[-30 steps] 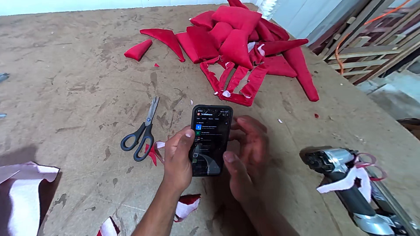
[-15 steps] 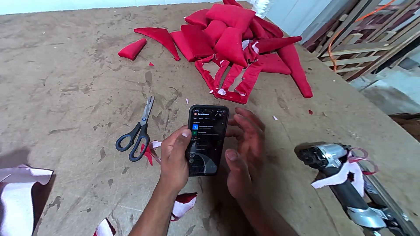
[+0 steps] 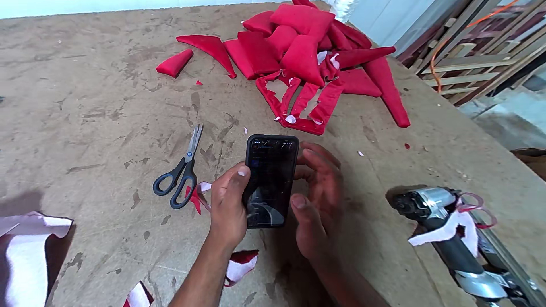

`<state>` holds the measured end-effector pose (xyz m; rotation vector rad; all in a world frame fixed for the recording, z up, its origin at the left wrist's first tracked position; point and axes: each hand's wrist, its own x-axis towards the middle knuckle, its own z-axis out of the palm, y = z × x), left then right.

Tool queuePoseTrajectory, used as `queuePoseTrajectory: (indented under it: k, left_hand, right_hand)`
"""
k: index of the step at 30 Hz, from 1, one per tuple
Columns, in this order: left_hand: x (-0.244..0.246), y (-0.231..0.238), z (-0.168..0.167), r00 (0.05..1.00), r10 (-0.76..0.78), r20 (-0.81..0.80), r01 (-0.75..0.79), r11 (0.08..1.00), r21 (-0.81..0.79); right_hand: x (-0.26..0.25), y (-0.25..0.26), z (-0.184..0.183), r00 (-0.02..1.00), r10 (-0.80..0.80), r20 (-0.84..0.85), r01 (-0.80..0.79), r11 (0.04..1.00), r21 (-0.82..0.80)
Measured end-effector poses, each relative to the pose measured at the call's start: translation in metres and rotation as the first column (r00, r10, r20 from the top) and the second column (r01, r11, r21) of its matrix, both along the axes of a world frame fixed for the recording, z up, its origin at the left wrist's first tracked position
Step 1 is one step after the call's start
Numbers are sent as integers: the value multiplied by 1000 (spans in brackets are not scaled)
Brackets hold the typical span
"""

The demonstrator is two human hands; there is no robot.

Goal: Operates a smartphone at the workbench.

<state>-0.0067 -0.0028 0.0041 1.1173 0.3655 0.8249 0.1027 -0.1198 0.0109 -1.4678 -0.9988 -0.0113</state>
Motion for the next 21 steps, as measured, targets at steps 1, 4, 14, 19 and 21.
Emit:
queuePoseTrajectory:
  k: [1,4,14,19,21]
  left_hand:
    - [0,0,0,1000,10,-4,-10,1000,-14]
    - [0,1,1,999,36,7,-35,997,-69]
    - [-1,3,0,999,51,9,-49,988,-146]
    - [-1,3,0,999,46,13,-44,987,-152]
    - [-1,3,1,999,47,8,-45,988,-147]
  right_hand:
    - [0,0,-1,1000,12,-9,-12,1000,1]
    - [0,1,-3,993,51,-106,-53,999,-13]
    - [-3,4,-7,960,139,-242,-161,984,-74]
    - [-4,4,-9,954,129,-272,-158,984,-88]
    - [-5,3,-9,951,133,-277,-164,982,-91]
